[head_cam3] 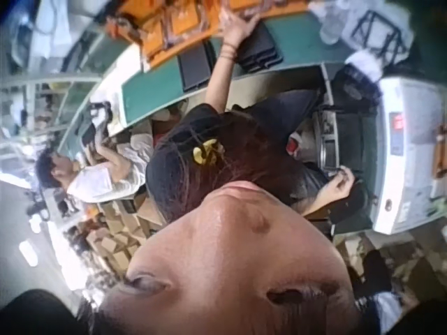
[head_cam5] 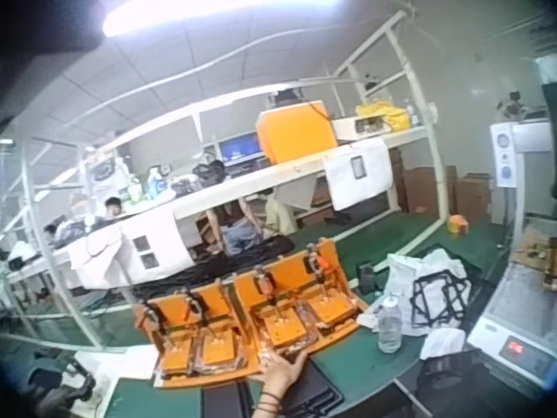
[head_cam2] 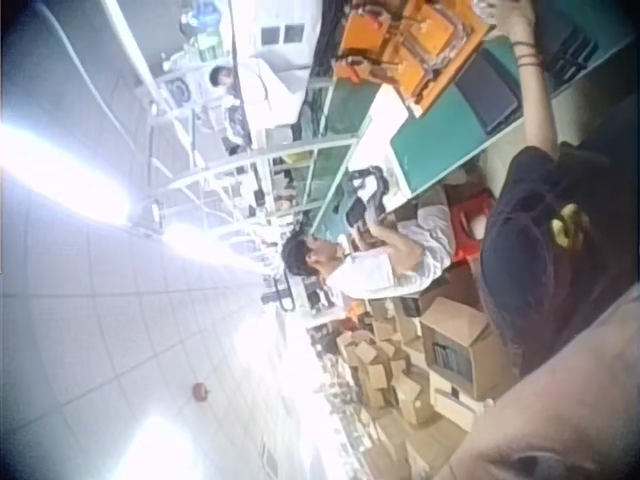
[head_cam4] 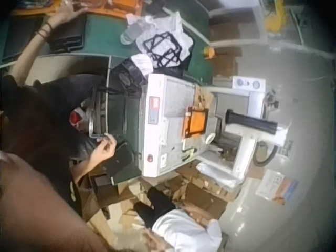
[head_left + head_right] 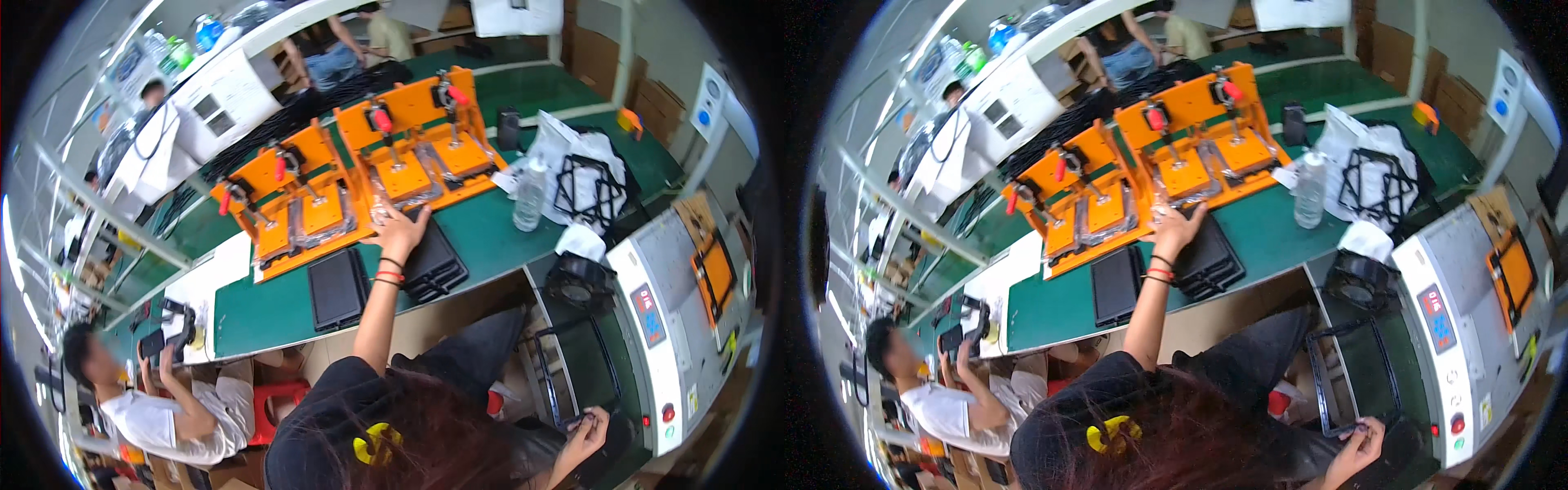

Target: The person assembles black rectangular electronic devices by placing them into a black plastic frame and securing them using a manual press machine. They repeatedly pick up a device and a frame, align them, press them together, and then place the finished unit into a cardboard box.

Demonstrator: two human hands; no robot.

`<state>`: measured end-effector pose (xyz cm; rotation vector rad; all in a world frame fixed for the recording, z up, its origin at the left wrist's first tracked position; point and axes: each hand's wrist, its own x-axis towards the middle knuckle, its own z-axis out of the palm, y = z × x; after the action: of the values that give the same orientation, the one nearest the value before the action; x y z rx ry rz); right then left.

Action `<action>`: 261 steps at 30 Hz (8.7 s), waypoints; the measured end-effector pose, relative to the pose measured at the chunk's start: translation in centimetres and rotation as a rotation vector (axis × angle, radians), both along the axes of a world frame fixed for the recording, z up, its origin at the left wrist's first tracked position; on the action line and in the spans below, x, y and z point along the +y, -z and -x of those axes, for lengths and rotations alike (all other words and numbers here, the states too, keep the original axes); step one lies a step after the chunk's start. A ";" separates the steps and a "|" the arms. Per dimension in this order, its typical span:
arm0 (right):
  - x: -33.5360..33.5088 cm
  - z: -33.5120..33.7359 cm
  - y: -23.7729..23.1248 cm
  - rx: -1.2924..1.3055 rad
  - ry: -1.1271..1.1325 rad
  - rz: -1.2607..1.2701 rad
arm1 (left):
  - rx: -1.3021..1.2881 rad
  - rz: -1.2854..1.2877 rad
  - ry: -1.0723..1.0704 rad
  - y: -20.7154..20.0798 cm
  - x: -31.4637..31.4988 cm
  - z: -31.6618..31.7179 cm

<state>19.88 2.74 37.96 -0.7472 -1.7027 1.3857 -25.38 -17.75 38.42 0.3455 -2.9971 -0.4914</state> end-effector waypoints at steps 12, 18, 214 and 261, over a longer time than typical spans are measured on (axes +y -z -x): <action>-2.7 -7.1 -4.5 0.251 0.326 0.034 | 0.824 -0.265 1.117 -13.2 17.9 -14.6; -5.2 -10.7 -4.0 0.461 0.642 0.090 | 0.616 -0.588 1.792 -14.4 33.6 -20.7; -39.0 34.7 -1.7 -0.066 -1.083 0.105 | 0.889 0.290 0.607 -19.1 -46.0 16.0; -52.0 36.2 4.5 -0.097 -1.163 1.324 | -0.053 -2.337 0.188 1.8 -45.5 12.3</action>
<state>-16.32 -49.30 33.50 -0.3682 -1.0234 3.4259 -37.72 -63.27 36.64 0.0465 -0.8221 -3.2799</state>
